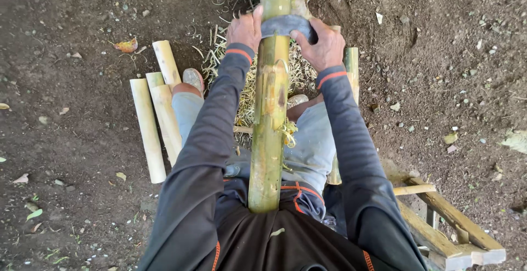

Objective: Scraping the outer bark from a bamboo pole using a curved blade.

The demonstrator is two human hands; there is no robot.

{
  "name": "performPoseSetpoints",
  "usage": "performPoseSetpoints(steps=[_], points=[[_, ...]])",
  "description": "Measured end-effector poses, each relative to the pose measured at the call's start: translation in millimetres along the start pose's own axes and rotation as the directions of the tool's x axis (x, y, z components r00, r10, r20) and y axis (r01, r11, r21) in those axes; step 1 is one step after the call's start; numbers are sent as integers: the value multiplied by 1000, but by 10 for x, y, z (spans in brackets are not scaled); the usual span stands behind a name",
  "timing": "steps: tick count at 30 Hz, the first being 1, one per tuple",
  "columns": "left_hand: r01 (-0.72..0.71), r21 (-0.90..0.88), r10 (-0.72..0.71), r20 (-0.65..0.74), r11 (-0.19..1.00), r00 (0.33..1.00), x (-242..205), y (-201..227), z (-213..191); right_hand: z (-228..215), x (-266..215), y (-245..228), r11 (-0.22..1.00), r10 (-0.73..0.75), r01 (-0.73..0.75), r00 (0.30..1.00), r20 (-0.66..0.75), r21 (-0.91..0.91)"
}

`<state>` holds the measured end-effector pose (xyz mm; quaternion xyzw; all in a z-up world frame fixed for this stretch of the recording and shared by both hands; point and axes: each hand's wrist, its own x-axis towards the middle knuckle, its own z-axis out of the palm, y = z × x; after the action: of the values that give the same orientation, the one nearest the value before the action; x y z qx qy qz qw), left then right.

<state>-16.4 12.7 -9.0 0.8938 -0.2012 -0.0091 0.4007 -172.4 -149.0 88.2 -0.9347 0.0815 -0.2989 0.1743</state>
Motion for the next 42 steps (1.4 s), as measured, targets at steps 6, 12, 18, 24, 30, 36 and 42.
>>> performPoseSetpoints(steps=[6, 12, 18, 24, 30, 36, 42], points=[[-4, -99, 5, 10, 995, 1000, -439, 160, -253, -182, -280, -162, 996, 59, -63, 996, 70, 62], [-13, 0, 13, 66, 1000, 998, -774, 124, -281, -435, -522, -422, 984, 173, -176, 970, 168, 5], [-137, 39, 140, -75, 990, 987, -552, -87, 62, -423, -358, -436, 975, 220, -221, 940, 260, -28], [-80, 5, 79, 92, 997, 993, -946, 247, -460, -371, -884, -456, 979, 202, -199, 977, 72, -37], [10, 2, -10, 168, 1000, 986, -747, 248, -411, -381, -633, -430, 974, 223, -227, 968, 116, 20], [-50, -50, 46, -82, 997, 996, -128, 71, -7, -177, -19, -130, 994, 101, -95, 987, 123, -52], [29, -66, -35, -90, 997, 995, 49, 64, 36, -98, 255, -61, 999, 20, -15, 995, 102, -49]])
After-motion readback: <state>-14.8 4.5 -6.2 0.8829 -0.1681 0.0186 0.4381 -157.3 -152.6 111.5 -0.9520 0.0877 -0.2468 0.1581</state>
